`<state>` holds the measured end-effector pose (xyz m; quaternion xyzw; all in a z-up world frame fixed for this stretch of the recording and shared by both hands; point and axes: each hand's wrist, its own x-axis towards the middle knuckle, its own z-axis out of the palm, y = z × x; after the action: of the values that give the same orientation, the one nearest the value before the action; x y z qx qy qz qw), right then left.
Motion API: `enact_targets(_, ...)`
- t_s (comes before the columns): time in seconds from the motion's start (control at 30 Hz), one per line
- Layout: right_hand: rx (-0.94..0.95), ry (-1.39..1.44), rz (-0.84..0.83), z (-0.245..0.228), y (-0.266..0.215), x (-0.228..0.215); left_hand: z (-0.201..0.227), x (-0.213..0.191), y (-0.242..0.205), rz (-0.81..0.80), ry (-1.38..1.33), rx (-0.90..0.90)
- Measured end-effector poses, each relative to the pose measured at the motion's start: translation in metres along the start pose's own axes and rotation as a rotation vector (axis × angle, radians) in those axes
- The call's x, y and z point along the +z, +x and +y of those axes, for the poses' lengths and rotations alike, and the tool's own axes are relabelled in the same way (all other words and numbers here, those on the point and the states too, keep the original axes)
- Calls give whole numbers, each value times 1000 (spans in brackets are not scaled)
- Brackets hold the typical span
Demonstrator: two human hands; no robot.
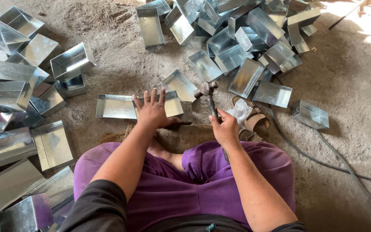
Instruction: The person sits on the floor and repeatedly hammers small rectangular metal boxes using a hammer and a small block as an anvil. They pick up each box, position it on the block, strike it, and then toss it aside to a growing pile.
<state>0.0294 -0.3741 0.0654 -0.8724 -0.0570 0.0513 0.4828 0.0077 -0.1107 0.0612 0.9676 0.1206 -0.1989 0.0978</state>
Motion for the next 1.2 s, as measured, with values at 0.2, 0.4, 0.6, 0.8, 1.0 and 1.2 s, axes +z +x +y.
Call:
enact_targets(0.2, -197, 94, 20, -18, -6, -8, -1, 6, 9, 68, 121, 6)
enact_targets(0.4, -620, 320, 212, -73, -22, -62, -21, 18, 27, 461, -636, 349)
enact_targets(0.6, -914, 342, 527, -113, -40, -113, -26, 34, 41, 559, -551, 418)
enact_targets(0.8, -789, 69, 147, -77, -35, -34, -17, 38, 37, 560, -606, 404)
enact_targets(1.0, -523, -33, 88, -66, -45, -44, -21, 47, 45, 689, -490, 514)
enact_targets(1.2, -556, -24, 128, -57, -37, -30, -21, 39, 39, 593, -566, 433)
